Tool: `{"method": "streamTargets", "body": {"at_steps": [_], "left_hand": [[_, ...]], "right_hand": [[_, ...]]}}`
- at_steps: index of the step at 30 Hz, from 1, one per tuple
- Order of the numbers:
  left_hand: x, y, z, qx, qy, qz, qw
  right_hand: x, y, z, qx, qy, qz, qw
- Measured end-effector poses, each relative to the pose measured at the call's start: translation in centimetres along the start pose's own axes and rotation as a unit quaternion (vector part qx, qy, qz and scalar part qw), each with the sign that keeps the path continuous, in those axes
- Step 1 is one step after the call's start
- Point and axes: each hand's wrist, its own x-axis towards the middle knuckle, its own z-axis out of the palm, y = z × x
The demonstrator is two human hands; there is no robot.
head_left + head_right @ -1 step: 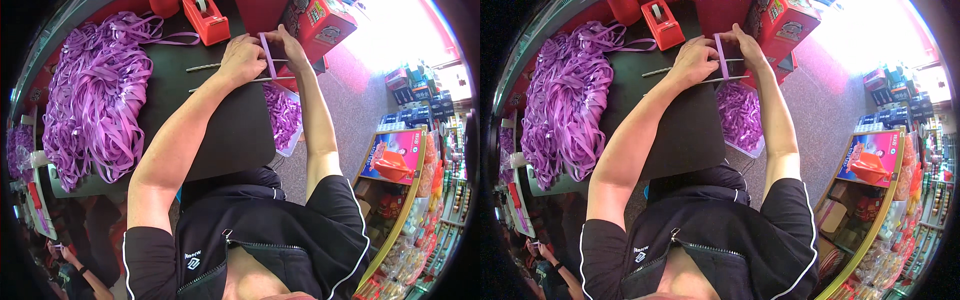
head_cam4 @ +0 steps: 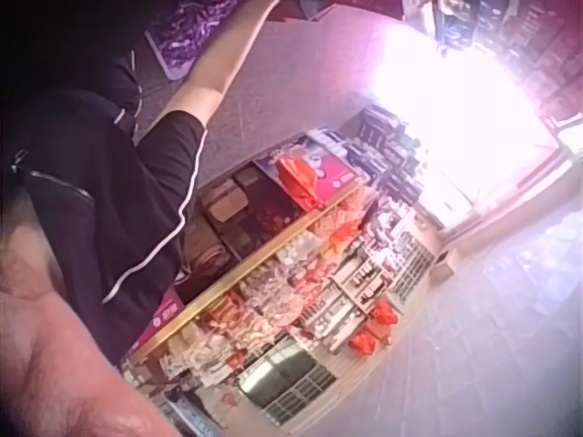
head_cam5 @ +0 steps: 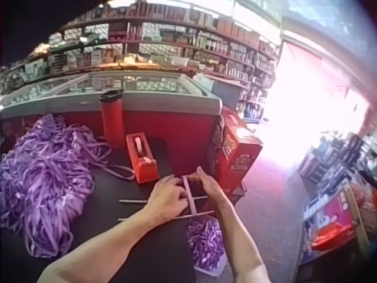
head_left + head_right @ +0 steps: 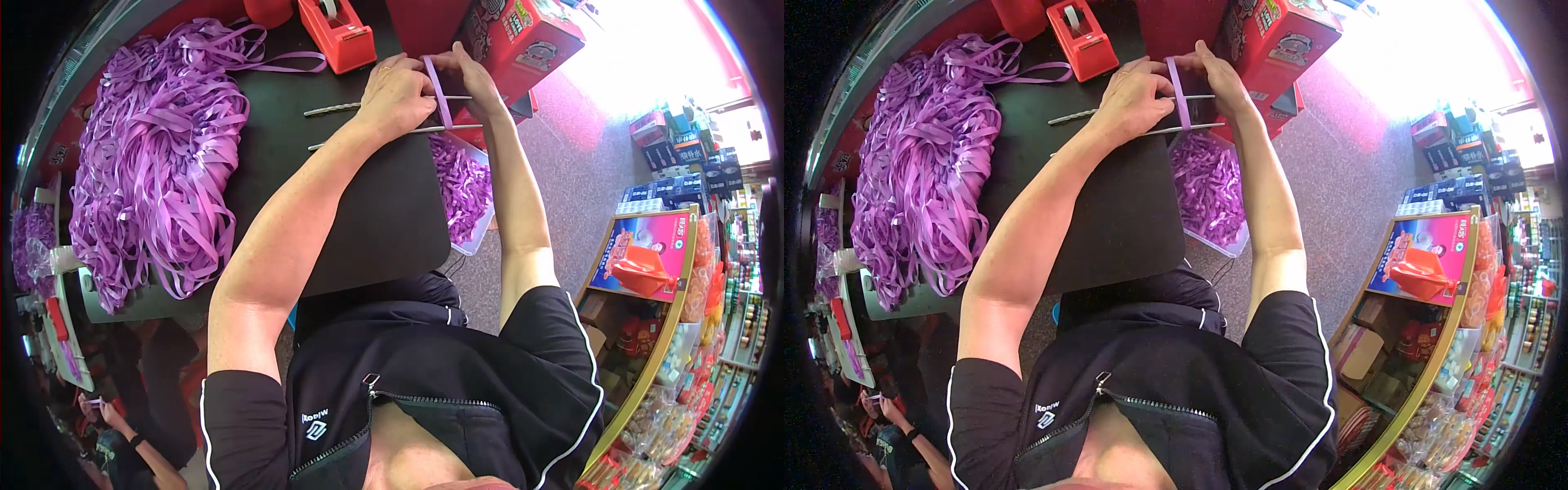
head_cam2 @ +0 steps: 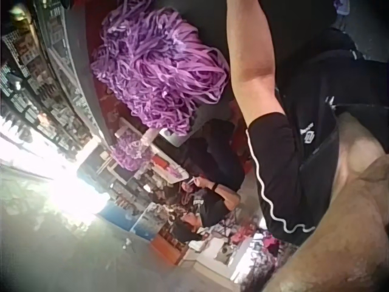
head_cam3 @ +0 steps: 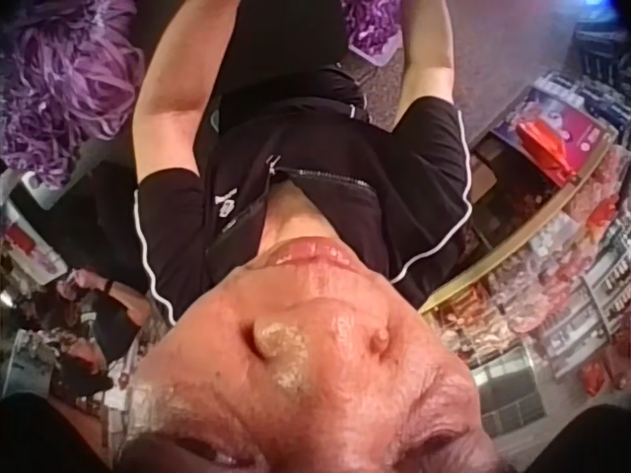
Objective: Tying purple ribbon loops using a small metal jig on a work table.
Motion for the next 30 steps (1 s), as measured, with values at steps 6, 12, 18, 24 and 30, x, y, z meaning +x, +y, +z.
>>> {"method": "streamTargets", "body": {"at_steps": [6,12,18,24,30], "left_hand": [[0.0,-0.2,0.5,0.012,0.051,0.020,0.998],[0.0,-0.2,0.4,0.027,0.035,0.020,0.999],[0.0,-0.3,0.8,0.043,0.017,0.019,0.999],[0.1,-0.3,0.7,0.065,-0.016,0.010,0.998],[0.7,0.0,-1.0,0.000,-0.026,0.030,0.999]], "right_hand": [[-1.5,2.9,-1.0,-0.034,0.031,0.020,0.999],[-6.1,4.5,-0.6,-0.240,0.049,-0.031,0.969],[-13.0,2.6,3.7,-0.181,0.083,0.018,0.980],[-16.5,-0.2,5.5,-0.057,0.139,0.052,0.987],[-15.7,-4.5,5.5,-0.003,0.084,0.149,0.985]]}}
